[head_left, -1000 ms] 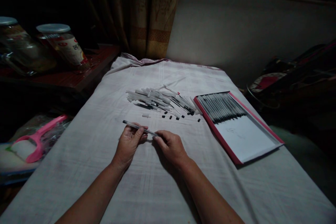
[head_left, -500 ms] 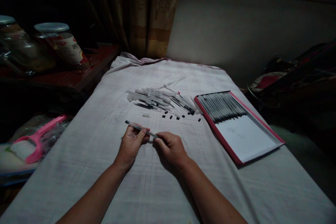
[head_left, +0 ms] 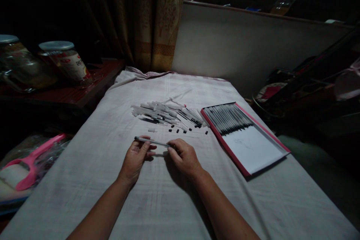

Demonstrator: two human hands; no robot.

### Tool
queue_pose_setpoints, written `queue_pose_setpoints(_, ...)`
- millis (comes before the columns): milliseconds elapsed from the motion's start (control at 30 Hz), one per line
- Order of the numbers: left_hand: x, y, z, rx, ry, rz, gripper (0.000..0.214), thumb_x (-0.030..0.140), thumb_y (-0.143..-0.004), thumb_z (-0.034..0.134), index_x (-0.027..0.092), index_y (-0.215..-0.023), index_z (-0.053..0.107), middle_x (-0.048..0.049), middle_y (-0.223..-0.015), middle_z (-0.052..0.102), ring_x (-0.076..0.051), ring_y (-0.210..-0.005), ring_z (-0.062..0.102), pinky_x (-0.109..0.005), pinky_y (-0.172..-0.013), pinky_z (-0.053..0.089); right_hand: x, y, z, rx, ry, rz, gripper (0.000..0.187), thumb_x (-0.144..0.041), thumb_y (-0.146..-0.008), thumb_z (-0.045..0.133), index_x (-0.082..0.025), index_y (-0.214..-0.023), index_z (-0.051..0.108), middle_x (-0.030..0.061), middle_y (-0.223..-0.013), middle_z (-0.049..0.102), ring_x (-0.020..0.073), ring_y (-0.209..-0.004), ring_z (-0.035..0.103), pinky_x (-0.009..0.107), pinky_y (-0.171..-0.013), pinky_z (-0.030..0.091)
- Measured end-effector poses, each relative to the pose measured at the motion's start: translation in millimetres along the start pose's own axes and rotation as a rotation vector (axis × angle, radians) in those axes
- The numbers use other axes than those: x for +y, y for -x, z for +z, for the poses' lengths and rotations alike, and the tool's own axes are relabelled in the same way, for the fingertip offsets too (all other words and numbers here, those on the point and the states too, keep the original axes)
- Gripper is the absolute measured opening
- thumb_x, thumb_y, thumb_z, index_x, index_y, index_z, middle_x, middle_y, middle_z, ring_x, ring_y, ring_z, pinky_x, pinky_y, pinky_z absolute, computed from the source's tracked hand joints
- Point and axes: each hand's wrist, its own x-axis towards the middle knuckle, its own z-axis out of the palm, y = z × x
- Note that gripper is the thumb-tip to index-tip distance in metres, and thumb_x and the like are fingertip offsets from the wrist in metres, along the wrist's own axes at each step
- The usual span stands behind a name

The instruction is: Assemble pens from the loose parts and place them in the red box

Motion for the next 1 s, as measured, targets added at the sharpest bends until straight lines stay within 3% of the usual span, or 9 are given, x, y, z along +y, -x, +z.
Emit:
queue_pose_setpoints(167, 2, -2, -5.2, 0.023, -0.002, 0.01, 0.055, 0.053, -0.062, 0.08, 0.019, -0.099, 0.058, 0.0047, -0.071, 0.062, -0.007, -0.042, 0.056, -0.016, -0.036, 0.043, 7, -1, -15, 0.051, -0.146, 0.117, 0.017, -0.023, -0.079, 0.058, -0.019, -0.089, 0.072, 0.0056, -0.086, 0.07, 0.0177, -0.076, 0.064, 0.029, -0.07, 0.05)
queue_pose_setpoints(300, 1, -2, -6.2, -0.043, -0.049, -0.027, 0.051, 0.052, -0.061, 0.08, 0.018, -0.093, 0.058, 0.0056, -0.064, 0.061, -0.008, -0.04, 0.054, -0.016, -0.035, 0.041, 9, -6, -16, 0.125, -0.559, 0.411, 0.023, -0.035, -0.072, 0.068, -0.017, -0.086, 0.069, -0.0025, -0.06, 0.057, 0.012, -0.05, 0.05, 0.024, -0.048, 0.041)
queue_pose_setpoints(400, -3, -1, -4.7, -0.124, -0.141, -0.042, 0.045, 0.052, -0.062, 0.079, 0.018, -0.083, 0.059, 0.0045, -0.058, 0.06, -0.009, -0.04, 0.054, -0.016, -0.035, 0.04, 5, -10, -9, 0.222, -0.824, 0.541, 0.033, -0.04, -0.063, 0.075, -0.018, -0.086, 0.067, -0.0058, -0.056, 0.051, 0.0092, -0.047, 0.043, 0.021, -0.042, 0.033)
queue_pose_setpoints(567, -10, -1, -0.8, -0.203, -0.276, 0.026, 0.039, 0.052, -0.067, 0.076, 0.016, -0.072, 0.063, 0.0027, -0.052, 0.058, -0.009, -0.041, 0.052, -0.017, -0.038, 0.041, -8, -15, 9, 0.162, -0.829, 0.476, 0.033, -0.042, -0.065, 0.074, -0.018, -0.087, 0.068, -0.002, -0.062, 0.059, 0.0112, -0.054, 0.051, 0.021, -0.046, 0.039)
queue_pose_setpoints(667, -10, -1, -0.3, -0.196, -0.253, 0.023, 0.043, 0.053, -0.066, 0.076, 0.017, -0.088, 0.066, 0.0018, -0.062, 0.061, -0.01, -0.045, 0.055, -0.018, -0.037, 0.041, -7, -27, 1, 0.183, -0.719, 0.395, 0.03, -0.046, -0.074, 0.065, -0.019, -0.087, 0.065, 0.0034, -0.076, 0.068, 0.0137, -0.061, 0.059, 0.021, -0.047, 0.041)
queue_pose_setpoints(767, -7, -1, -2.1, -0.192, -0.222, 0.004, 0.052, 0.053, -0.069, 0.074, 0.019, -0.106, 0.064, 0.0008, -0.073, 0.062, -0.01, -0.047, 0.057, -0.018, -0.037, 0.042, 10, -45, -38, 0.285, -0.536, 0.31, 0.033, -0.049, -0.079, 0.057, -0.019, -0.09, 0.063, 0.0067, -0.084, 0.071, 0.0154, -0.062, 0.062, 0.023, -0.047, 0.043)
queue_pose_setpoints(867, -2, -2, -5.8, -0.209, -0.205, -0.036, 0.052, 0.054, -0.07, 0.073, 0.018, -0.105, 0.062, 0.0011, -0.073, 0.061, -0.009, -0.045, 0.055, -0.018, -0.036, 0.042, 43, -61, -101, 0.477, -0.147, 0.19, 0.035, -0.046, -0.08, 0.056, -0.017, -0.094, 0.068, 0.0086, -0.086, 0.073, 0.0198, -0.074, 0.066, 0.031, -0.066, 0.051)
queue_pose_setpoints(933, -1, -2, -8.4, -0.212, -0.186, -0.047, 0.051, 0.055, -0.07, 0.073, 0.018, -0.103, 0.062, 0.0019, -0.07, 0.06, -0.009, -0.044, 0.054, -0.018, -0.036, 0.042, 70, -67, -146, 0.568, 0.145, 0.208, 0.038, -0.042, -0.081, 0.055, -0.016, -0.103, 0.072, 0.0112, -0.095, 0.074, 0.0241, -0.087, 0.068, 0.036, -0.08, 0.05)
queue_pose_setpoints(1000, -1, -3, -10.0, -0.186, -0.17, -0.02, 0.05, 0.055, -0.07, 0.073, 0.018, -0.101, 0.062, 0.0025, -0.069, 0.06, -0.009, -0.044, 0.053, -0.018, -0.036, 0.042, 97, -70, -186, 0.566, 0.381, 0.32, 0.038, -0.037, -0.082, 0.053, -0.016, -0.106, 0.074, 0.0127, -0.103, 0.074, 0.0268, -0.095, 0.067, 0.037, -0.083, 0.049)
